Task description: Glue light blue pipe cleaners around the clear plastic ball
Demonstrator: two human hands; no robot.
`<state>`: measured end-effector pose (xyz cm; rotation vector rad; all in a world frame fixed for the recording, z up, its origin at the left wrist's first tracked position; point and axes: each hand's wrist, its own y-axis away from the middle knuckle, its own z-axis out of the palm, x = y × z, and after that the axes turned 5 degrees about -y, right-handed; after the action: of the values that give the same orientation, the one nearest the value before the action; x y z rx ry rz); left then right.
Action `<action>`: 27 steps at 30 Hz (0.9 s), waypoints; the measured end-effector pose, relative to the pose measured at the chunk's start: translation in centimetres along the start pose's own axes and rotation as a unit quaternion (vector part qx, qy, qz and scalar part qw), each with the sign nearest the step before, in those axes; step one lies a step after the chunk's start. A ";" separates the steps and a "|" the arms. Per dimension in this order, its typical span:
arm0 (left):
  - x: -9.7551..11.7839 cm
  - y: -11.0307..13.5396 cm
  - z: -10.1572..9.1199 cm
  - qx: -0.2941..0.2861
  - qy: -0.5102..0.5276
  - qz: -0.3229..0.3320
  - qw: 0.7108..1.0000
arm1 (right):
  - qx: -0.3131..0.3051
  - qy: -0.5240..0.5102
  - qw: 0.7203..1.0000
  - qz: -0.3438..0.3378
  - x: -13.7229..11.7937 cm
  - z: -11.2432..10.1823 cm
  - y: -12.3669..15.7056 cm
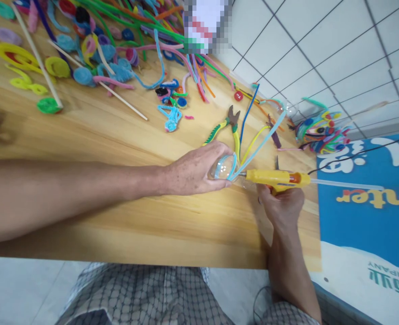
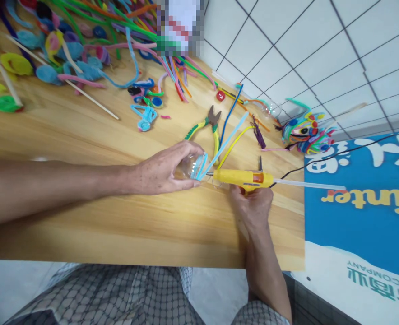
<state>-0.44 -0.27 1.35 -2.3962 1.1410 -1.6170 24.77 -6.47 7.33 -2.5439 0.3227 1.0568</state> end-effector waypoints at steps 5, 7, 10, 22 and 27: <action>-0.1 0.1 0.0 0.006 0.006 0.004 1.000 | 0.005 0.003 1.000 -0.004 -0.1 0.0 0.1; -0.1 0.1 0.0 0.005 0.003 0.005 1.000 | 0.000 0.003 1.000 -0.002 -0.1 -0.1 0.0; 0.0 0.1 -0.1 0.005 0.000 0.008 1.000 | -0.004 0.010 1.000 0.008 0.1 -0.3 -0.1; -0.2 0.0 0.2 0.003 -0.011 0.006 1.000 | 0.023 0.009 1.000 -0.002 0.7 -0.2 -0.1; -0.2 0.1 0.2 0.003 -0.002 0.010 1.000 | 0.009 0.006 1.000 -0.002 1.0 -0.4 -0.2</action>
<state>-0.32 -0.29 1.07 -2.3744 1.1547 -1.6065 25.80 -6.58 6.90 -2.5353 0.3287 1.0336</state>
